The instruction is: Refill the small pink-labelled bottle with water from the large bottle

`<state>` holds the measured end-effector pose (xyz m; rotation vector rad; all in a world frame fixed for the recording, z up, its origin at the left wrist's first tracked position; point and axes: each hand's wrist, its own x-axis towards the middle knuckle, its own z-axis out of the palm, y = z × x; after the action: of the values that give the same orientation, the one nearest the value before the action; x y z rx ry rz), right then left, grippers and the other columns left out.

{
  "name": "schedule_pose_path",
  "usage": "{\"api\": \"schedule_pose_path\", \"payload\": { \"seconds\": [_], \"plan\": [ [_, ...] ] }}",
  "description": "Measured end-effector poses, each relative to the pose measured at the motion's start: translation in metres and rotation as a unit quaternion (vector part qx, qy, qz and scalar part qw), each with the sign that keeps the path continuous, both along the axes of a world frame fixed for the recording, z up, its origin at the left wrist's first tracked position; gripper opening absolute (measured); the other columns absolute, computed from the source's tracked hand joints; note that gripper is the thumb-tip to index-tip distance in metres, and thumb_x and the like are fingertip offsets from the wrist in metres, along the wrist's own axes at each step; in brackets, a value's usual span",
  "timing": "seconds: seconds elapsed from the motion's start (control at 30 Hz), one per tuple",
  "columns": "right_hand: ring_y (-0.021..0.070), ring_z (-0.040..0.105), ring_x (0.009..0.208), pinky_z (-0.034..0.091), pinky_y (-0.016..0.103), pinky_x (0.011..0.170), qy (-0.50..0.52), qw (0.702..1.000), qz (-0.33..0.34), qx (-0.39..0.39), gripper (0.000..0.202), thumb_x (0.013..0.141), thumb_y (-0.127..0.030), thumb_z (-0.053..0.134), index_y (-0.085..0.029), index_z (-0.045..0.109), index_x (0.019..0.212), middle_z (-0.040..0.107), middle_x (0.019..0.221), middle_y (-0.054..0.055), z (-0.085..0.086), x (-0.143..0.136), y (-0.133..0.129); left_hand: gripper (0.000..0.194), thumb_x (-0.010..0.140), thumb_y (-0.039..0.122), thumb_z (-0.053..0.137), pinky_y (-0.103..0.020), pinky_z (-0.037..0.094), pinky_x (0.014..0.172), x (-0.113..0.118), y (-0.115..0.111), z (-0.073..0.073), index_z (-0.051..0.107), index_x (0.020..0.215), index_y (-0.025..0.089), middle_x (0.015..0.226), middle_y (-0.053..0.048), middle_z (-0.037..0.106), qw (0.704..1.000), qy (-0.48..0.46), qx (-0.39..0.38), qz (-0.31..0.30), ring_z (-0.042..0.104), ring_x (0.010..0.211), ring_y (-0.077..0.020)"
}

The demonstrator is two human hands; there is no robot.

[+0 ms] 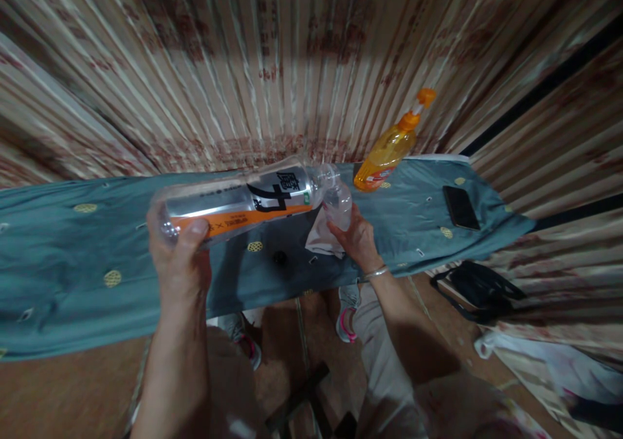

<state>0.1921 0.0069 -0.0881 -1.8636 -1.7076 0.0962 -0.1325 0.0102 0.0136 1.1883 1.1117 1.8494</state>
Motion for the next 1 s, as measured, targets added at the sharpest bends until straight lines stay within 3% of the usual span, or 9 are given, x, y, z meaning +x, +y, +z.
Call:
{"api": "schedule_pose_path", "payload": {
  "seconds": [0.23,0.47,0.8,1.0],
  "plan": [
    [0.0353,0.077,0.101,0.062,0.047,0.086,-0.002,1.000,-0.009,-0.002,0.073,0.090,-0.040,0.076,-0.006,0.052,0.149,0.079,0.112,0.025,-0.0024,-0.0015,0.0006,0.073,0.048,0.055,0.098,-0.072,0.054,0.107,0.0012,-0.0007,0.0001,0.070,0.112,0.031,0.106,-0.001,0.069,1.000,-0.014,-0.002,0.005,0.071,0.100,-0.0311],
    [0.0358,0.077,0.099,0.064,0.050,0.085,0.007,1.000,-0.008,0.004,0.070,0.091,-0.040,0.076,-0.012,0.053,0.151,0.079,0.109,0.022,-0.0034,-0.0007,0.0004,0.072,0.050,0.057,0.096,-0.071,0.054,0.107,0.0010,-0.0003,-0.0004,0.069,0.113,0.034,0.110,-0.002,0.069,1.000,0.000,0.007,-0.003,0.071,0.103,-0.0326],
    [0.0356,0.078,0.099,0.064,0.046,0.083,0.008,1.000,-0.008,0.009,0.068,0.091,-0.041,0.076,-0.012,0.055,0.149,0.080,0.109,0.022,-0.0019,-0.0012,-0.0001,0.073,0.052,0.057,0.096,-0.067,0.056,0.103,-0.0004,-0.0010,-0.0028,0.068,0.115,0.034,0.109,-0.002,0.068,1.000,0.005,0.005,-0.001,0.071,0.102,-0.0314],
    [0.0351,0.078,0.099,0.063,0.046,0.085,-0.006,1.000,-0.018,0.003,0.071,0.090,-0.040,0.078,-0.009,0.054,0.149,0.080,0.109,0.023,-0.0022,-0.0022,0.0003,0.076,0.048,0.057,0.097,-0.071,0.053,0.107,-0.0002,-0.0002,-0.0024,0.069,0.115,0.034,0.108,-0.002,0.068,1.000,-0.004,0.001,0.001,0.071,0.102,-0.0316]
  ]
}}
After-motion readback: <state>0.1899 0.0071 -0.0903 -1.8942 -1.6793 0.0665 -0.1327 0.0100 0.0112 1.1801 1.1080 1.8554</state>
